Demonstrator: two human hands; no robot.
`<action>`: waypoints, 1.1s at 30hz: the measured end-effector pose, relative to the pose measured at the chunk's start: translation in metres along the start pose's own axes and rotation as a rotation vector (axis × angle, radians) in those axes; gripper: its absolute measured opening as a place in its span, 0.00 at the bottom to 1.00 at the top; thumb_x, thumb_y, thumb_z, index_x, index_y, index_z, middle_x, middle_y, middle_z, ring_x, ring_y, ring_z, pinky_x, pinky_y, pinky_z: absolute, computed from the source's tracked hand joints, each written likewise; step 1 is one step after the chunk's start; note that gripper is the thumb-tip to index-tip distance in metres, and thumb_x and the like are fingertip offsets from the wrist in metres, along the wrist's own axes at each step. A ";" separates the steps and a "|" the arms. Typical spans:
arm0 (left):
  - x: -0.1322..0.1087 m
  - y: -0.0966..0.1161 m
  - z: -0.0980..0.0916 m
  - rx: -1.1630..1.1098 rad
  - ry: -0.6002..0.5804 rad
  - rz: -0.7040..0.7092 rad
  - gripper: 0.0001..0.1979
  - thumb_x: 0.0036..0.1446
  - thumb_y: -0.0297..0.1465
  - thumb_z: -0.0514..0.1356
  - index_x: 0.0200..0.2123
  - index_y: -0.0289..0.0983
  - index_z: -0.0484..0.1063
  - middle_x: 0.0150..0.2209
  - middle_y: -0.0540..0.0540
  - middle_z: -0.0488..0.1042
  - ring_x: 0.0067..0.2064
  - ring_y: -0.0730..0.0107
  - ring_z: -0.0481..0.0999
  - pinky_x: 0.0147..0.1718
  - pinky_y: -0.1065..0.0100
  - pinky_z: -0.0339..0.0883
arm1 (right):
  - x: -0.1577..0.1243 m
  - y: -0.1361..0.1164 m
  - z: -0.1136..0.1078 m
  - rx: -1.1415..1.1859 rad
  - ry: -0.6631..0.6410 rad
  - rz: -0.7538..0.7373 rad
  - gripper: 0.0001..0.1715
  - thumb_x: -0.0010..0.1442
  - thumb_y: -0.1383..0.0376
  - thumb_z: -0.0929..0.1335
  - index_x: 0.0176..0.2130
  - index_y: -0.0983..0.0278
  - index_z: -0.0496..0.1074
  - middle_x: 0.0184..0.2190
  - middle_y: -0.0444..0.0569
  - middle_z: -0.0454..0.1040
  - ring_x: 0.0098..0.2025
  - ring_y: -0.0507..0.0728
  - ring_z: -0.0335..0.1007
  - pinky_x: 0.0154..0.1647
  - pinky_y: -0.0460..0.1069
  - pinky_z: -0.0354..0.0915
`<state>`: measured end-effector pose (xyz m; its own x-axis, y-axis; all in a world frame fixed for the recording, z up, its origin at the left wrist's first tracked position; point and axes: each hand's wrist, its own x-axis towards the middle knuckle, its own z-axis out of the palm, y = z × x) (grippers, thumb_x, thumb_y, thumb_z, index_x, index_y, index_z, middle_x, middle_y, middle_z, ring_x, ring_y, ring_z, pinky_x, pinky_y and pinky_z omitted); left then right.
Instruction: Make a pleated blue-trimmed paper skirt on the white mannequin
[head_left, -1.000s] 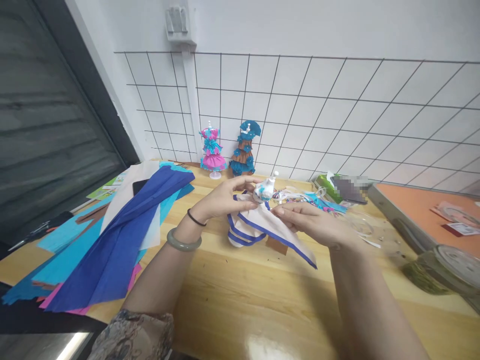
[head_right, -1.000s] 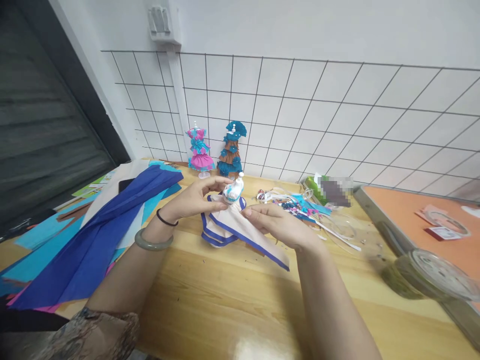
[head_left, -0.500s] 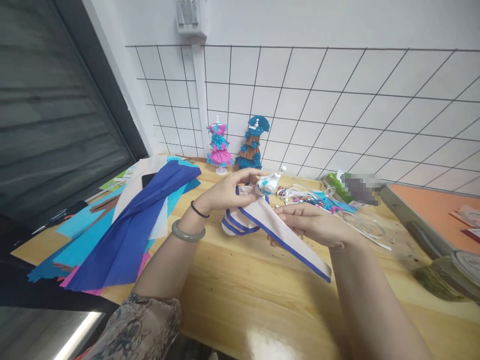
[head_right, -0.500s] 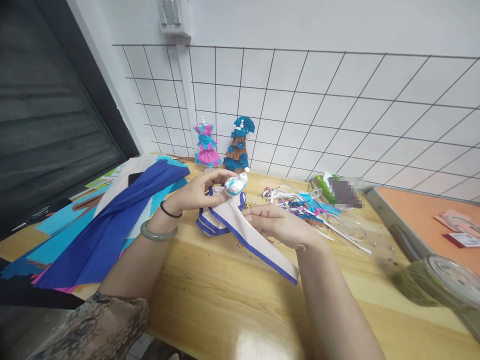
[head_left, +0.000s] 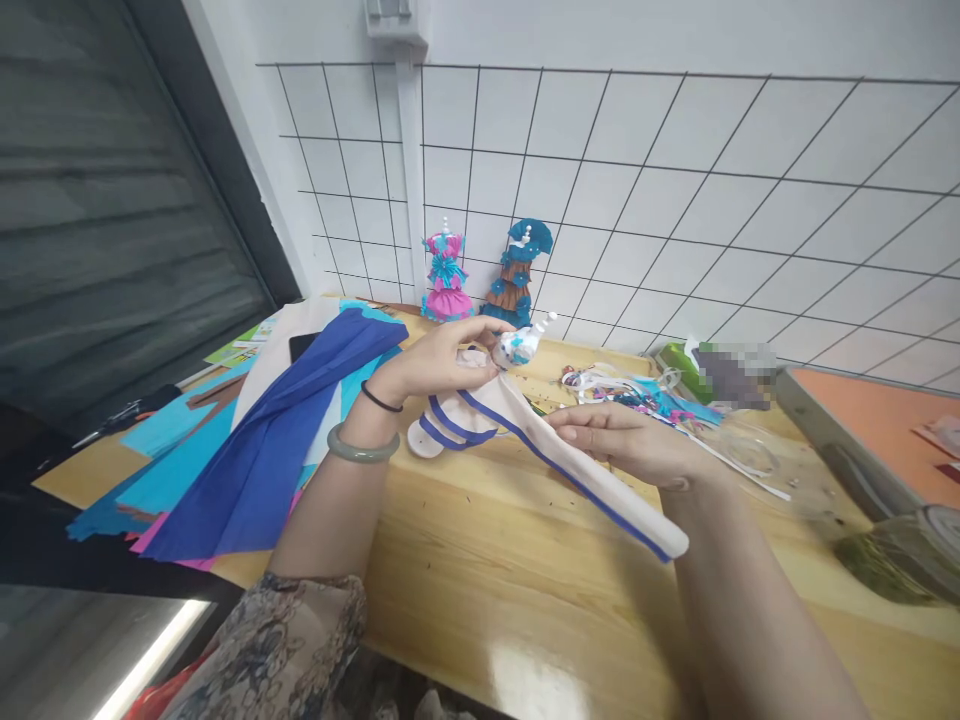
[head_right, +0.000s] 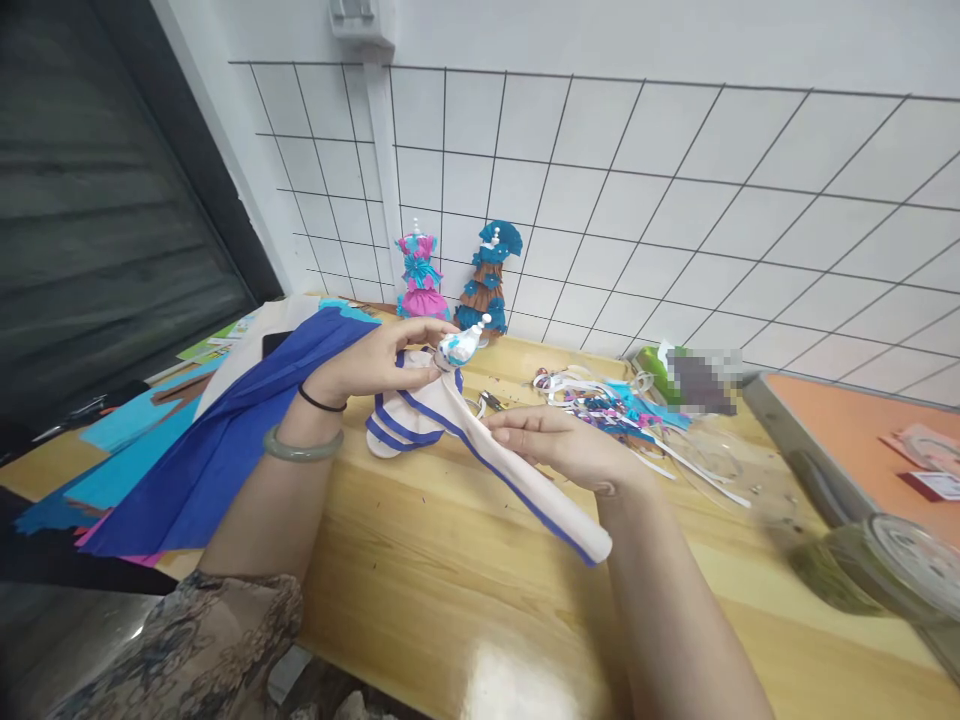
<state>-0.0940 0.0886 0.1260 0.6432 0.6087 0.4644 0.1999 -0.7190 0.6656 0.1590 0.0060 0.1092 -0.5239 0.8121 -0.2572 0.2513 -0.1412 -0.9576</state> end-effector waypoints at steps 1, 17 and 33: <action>0.000 0.000 -0.001 0.001 0.001 -0.014 0.23 0.49 0.28 0.61 0.51 0.36 0.66 0.48 0.43 0.72 0.49 0.65 0.72 0.47 0.66 0.67 | -0.001 -0.002 0.000 -0.002 0.008 0.000 0.27 0.52 0.52 0.71 0.48 0.63 0.74 0.35 0.49 0.77 0.32 0.53 0.71 0.32 0.47 0.66; 0.000 0.003 0.001 0.056 -0.099 -0.117 0.26 0.48 0.27 0.60 0.53 0.35 0.66 0.48 0.42 0.73 0.49 0.63 0.72 0.47 0.63 0.67 | 0.000 -0.007 0.007 -0.184 -0.020 -0.092 0.37 0.53 0.56 0.71 0.59 0.62 0.61 0.37 0.48 0.70 0.32 0.52 0.67 0.32 0.47 0.65; 0.003 0.007 0.011 0.167 -0.234 -0.192 0.27 0.47 0.30 0.57 0.54 0.38 0.66 0.43 0.45 0.74 0.43 0.64 0.74 0.40 0.66 0.68 | 0.032 0.009 0.029 -0.097 0.275 -0.207 0.19 0.48 0.54 0.73 0.33 0.65 0.69 0.28 0.44 0.71 0.31 0.52 0.66 0.34 0.48 0.62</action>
<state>-0.0827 0.0817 0.1262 0.7306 0.6585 0.1807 0.4391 -0.6557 0.6142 0.1205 0.0143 0.0884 -0.3359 0.9419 -0.0019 0.2459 0.0857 -0.9655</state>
